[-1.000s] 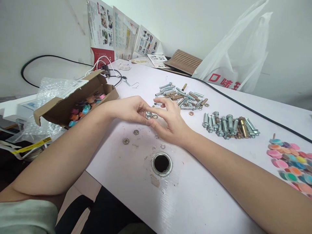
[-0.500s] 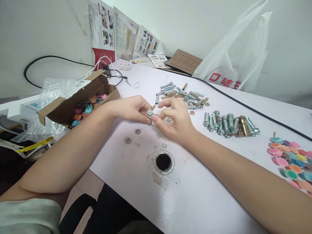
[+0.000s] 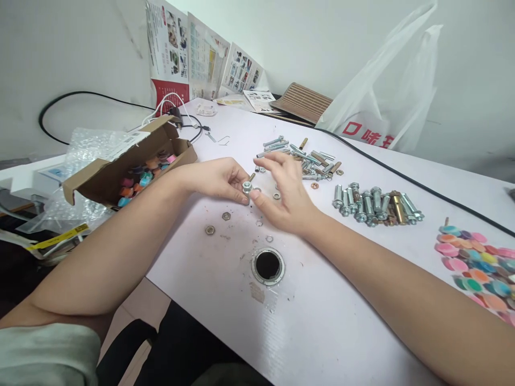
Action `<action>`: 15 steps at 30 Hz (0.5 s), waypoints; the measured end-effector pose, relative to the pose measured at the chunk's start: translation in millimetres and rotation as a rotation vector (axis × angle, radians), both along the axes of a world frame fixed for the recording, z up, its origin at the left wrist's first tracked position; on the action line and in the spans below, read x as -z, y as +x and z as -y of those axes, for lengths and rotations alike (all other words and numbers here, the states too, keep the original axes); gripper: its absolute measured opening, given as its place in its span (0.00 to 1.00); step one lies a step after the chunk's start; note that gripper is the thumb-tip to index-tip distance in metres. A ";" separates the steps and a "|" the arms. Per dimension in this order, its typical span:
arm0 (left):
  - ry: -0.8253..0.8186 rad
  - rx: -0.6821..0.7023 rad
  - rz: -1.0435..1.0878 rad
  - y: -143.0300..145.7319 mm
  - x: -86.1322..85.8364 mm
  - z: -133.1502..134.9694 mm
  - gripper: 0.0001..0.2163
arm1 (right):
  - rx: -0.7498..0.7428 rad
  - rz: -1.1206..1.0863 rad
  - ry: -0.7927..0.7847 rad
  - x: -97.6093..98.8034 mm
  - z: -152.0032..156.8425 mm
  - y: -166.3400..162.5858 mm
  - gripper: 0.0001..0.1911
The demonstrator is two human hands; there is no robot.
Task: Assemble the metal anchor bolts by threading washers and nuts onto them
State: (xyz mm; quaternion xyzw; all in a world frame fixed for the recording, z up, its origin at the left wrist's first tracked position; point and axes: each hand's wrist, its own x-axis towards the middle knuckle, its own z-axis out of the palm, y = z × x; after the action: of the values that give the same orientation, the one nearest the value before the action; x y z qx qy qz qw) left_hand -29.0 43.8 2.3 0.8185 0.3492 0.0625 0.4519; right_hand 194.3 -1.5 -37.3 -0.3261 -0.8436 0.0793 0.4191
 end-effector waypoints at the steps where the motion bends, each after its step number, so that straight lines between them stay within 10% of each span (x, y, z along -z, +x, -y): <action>1: 0.004 0.004 -0.002 -0.2 0.2 -0.2 0.12 | -0.036 0.044 -0.017 0.3 0.1 0.0 0.23; 15: -0.026 0.016 0.011 -0.4 1.7 -1.7 0.12 | -0.104 -0.021 -0.027 1.5 -0.9 1.7 0.11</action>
State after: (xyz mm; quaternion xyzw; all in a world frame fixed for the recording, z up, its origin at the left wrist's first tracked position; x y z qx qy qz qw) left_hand -29.4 45.5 0.6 0.8150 0.3410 0.0590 0.4648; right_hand 196.0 -0.6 -38.8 -0.2866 -0.8539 0.1159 0.4187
